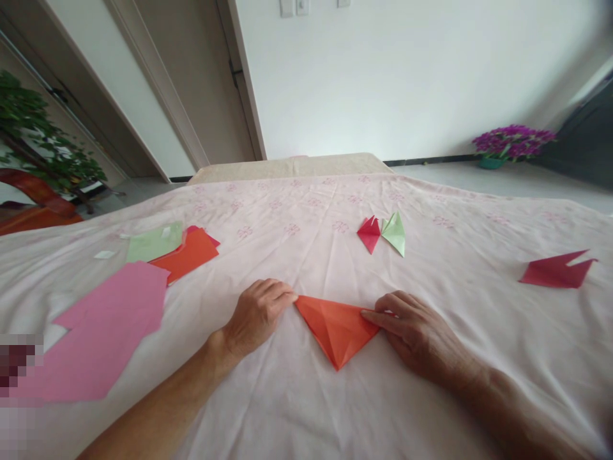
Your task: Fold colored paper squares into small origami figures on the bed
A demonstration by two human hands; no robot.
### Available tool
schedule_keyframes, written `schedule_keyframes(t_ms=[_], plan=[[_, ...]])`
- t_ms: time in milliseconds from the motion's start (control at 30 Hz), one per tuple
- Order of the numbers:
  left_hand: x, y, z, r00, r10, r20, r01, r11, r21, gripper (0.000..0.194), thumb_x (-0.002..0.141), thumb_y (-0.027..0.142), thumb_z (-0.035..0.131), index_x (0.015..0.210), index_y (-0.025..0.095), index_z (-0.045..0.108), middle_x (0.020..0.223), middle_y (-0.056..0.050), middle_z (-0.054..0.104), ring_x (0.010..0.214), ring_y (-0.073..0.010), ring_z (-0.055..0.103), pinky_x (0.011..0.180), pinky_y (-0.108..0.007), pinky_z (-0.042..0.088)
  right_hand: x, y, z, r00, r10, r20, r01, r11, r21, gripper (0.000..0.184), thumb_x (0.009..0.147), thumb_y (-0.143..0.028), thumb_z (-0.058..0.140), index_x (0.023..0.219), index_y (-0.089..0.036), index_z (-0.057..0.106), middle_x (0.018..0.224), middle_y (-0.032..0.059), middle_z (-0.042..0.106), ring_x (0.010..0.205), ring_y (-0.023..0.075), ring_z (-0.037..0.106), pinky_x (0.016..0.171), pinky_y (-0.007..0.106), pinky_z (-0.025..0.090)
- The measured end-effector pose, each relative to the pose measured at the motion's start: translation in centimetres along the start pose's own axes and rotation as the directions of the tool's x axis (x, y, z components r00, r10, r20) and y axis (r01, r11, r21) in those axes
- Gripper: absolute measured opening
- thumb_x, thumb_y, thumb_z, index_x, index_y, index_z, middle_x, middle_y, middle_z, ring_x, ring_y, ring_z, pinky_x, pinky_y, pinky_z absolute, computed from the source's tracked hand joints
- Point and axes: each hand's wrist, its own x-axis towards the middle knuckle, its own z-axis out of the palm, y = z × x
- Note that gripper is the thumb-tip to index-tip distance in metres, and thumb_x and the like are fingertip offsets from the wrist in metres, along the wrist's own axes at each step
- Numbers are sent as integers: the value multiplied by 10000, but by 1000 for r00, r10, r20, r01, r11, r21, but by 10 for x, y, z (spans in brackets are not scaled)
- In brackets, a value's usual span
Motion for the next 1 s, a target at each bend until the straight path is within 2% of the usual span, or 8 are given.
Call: schedule_keyframes(t_ms=[100, 300, 433, 533, 633, 800, 900, 1000], plan=[[1, 3, 4, 999, 37, 29, -38, 999, 23, 351, 906, 76, 474, 1183, 236, 620, 1056, -57, 669, 967, -209, 591, 830, -356, 459, 1, -1, -2, 1000, -6, 8, 7, 1000, -19, 352, 889, -127, 459, 1150, -272, 644, 943, 76, 612, 808, 197, 545, 718, 344, 440], [-7, -6, 2, 998, 28, 55, -31, 998, 48, 376, 895, 65, 490, 1189, 254, 627, 1121, -58, 667, 1017, -222, 589, 833, -367, 460, 0, -1, 0, 1000, 21, -10, -21, 1000, 10, 341, 885, -134, 466, 1133, -270, 656, 955, 77, 623, 835, 205, 562, 723, 345, 458], [-9, -16, 2, 991, -131, -1, 131, 990, 44, 437, 848, 6, 478, 1175, 251, 634, 1165, -52, 661, 1050, -232, 594, 879, -394, 456, 2, 2, 5, 988, 141, -63, -127, 974, 185, 301, 911, -207, 459, 1121, -266, 666, 949, 71, 649, 880, 213, 592, 762, 347, 480], [-5, -23, 5, 946, -317, -65, 310, 945, -100, 561, 759, -82, 411, 1169, 234, 626, 1144, -37, 661, 1034, -194, 605, 909, -351, 472, 10, 5, 4, 922, 388, -10, -357, 859, 367, 344, 892, -272, 467, 1189, -237, 636, 863, 44, 666, 785, 203, 619, 674, 318, 489], [-1, -22, 8, 908, -396, -137, 344, 891, -295, 572, 696, -111, 365, 1060, 215, 662, 1052, -27, 670, 1014, -163, 613, 916, -304, 485, 18, 5, -4, 824, 541, 170, -551, 695, 461, 436, 857, -292, 474, 1266, -184, 581, 724, 1, 637, 633, 166, 594, 565, 274, 441], [1, -2, 5, 943, -296, -155, 197, 868, -455, 476, 796, -57, 380, 1035, 230, 676, 1003, -18, 681, 987, -150, 618, 903, -291, 496, 22, -1, -12, 770, 545, 331, -637, 636, 435, 494, 816, -271, 487, 1290, -153, 554, 670, -23, 615, 602, 143, 569, 542, 256, 391], [2, 10, -2, 963, -254, -89, 179, 851, -493, 523, 829, -28, 387, 1235, 239, 583, 1186, -38, 631, 1121, -159, 570, 999, -318, 457, 19, -6, -8, 772, 530, 349, -635, 667, 391, 511, 804, -278, 500, 1304, -179, 542, 668, -32, 622, 598, 143, 562, 555, 262, 391], [3, 14, -5, 984, -179, -14, 142, 826, -546, 532, 842, -23, 388, 1277, 239, 546, 1256, -43, 596, 1178, -154, 539, 1038, -320, 433, 17, -9, -2, 779, 536, 324, -625, 701, 344, 603, 787, -312, 550, 1373, -199, 466, 692, -40, 628, 612, 151, 564, 565, 272, 392]])
